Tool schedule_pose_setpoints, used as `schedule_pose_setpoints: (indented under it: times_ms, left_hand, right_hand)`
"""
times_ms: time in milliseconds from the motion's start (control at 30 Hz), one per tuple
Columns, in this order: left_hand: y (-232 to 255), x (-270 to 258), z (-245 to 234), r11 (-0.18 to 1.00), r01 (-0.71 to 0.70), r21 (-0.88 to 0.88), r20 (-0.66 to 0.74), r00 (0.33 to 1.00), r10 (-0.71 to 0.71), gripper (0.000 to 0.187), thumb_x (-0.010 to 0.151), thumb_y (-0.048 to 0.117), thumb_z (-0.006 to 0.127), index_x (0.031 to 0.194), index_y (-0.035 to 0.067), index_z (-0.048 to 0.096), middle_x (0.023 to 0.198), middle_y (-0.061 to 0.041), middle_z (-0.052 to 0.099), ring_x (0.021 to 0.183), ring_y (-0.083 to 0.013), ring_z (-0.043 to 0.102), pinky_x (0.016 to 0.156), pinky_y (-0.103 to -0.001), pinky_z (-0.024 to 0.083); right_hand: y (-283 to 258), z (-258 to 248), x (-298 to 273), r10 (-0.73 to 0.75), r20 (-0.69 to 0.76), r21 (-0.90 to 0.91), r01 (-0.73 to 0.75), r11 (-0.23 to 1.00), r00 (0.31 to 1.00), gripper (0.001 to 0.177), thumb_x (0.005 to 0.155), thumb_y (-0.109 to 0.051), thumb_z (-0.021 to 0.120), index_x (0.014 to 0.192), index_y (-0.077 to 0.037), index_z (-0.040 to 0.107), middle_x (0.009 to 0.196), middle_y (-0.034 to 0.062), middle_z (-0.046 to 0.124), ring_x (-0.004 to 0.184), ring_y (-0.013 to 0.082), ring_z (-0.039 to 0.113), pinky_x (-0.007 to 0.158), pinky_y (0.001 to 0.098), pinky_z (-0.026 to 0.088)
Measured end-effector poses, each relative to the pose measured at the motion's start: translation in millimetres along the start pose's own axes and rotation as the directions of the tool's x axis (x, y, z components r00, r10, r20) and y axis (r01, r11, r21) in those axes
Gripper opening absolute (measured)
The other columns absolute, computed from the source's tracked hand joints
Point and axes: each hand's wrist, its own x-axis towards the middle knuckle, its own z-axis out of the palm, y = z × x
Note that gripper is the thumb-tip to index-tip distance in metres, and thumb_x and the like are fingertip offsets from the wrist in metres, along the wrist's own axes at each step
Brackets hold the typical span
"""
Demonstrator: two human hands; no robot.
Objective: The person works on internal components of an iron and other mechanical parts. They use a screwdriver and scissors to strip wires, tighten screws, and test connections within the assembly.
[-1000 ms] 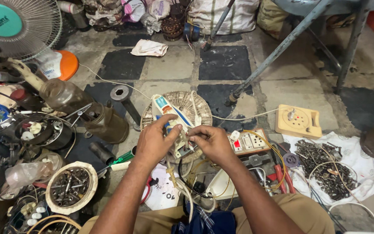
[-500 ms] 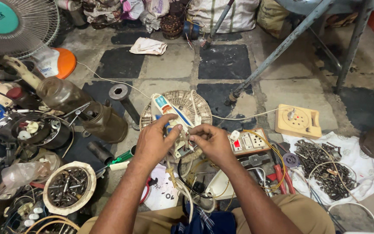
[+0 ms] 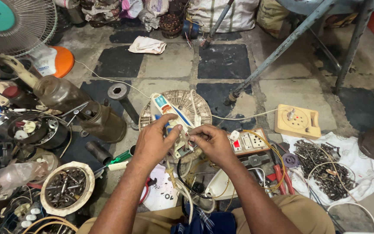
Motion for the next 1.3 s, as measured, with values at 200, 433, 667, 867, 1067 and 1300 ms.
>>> schedule_pose_setpoints:
  times_ms: [200,433,667,867,1067,1300]
  left_hand:
    - [0,1,1,0.999,-0.026,0.021,0.001,1.000,0.026,0.042,0.087,0.039,0.071,0.122,0.015,0.071,0.091,-0.020,0.075,0.082,-0.0322,0.074,0.075,-0.044,0.057]
    - [-5,2,6,0.994,-0.105,0.035,-0.031,0.994,0.107,0.041,0.088,0.038,0.070,0.121,0.014,0.071,0.102,-0.021,0.075,0.090,-0.0374,0.073,0.080,-0.047,0.056]
    - [0,-5,0,0.975,-0.183,0.124,0.055,0.983,0.177,0.057,0.089,0.045,0.075,0.134,0.012,0.061,0.112,-0.024,0.070,0.105,-0.0416,0.067,0.087,-0.050,0.052]
    - [12,-7,4,0.951,-0.147,0.272,0.060,0.989,0.136,0.071,0.073,0.046,0.087,0.128,0.010,0.058,0.104,-0.021,0.070,0.100,-0.0391,0.068,0.085,-0.050,0.053]
    - [9,-7,7,0.956,-0.134,0.260,0.043,0.991,0.128,0.069,0.071,0.042,0.089,0.124,0.009,0.058,0.102,-0.021,0.070,0.099,-0.0399,0.068,0.083,-0.051,0.052]
    - [4,-6,9,0.957,-0.138,0.255,0.075,0.990,0.123,0.072,0.072,0.044,0.087,0.127,0.011,0.057,0.103,-0.021,0.070,0.100,-0.0401,0.067,0.084,-0.051,0.052]
  right_hand:
    - [-24,-6,0,-0.198,0.004,-0.273,0.191,0.943,0.980,0.013,0.086,-0.010,0.078,0.098,-0.006,0.077,0.088,0.0044,0.074,0.077,0.0147,0.070,0.068,0.0296,0.053]
    - [-34,-8,-3,-0.316,0.017,-0.333,0.304,0.893,0.948,0.014,0.087,-0.007,0.077,0.101,-0.006,0.076,0.092,0.0067,0.066,0.083,0.0185,0.066,0.071,0.0317,0.053]
    - [-20,-3,3,-0.194,-0.049,-0.159,0.184,0.970,0.980,0.012,0.084,-0.006,0.078,0.095,-0.006,0.074,0.103,0.0021,0.068,0.081,0.0086,0.063,0.064,0.0235,0.051]
    - [-6,1,2,-0.098,-0.077,-0.106,0.090,0.990,0.992,0.010,0.084,-0.006,0.079,0.092,-0.006,0.076,0.103,-0.0001,0.067,0.072,0.0049,0.054,0.062,0.0216,0.047]
    - [10,8,2,-0.079,-0.122,0.004,0.080,0.997,0.989,0.008,0.084,-0.006,0.080,0.090,-0.005,0.076,0.104,-0.0005,0.064,0.074,0.0037,0.052,0.064,0.0196,0.045]
    - [10,8,1,-0.049,-0.130,0.078,0.059,0.995,0.990,0.004,0.085,-0.007,0.077,0.089,-0.005,0.077,0.104,0.0000,0.063,0.073,0.0024,0.052,0.063,0.0184,0.044]
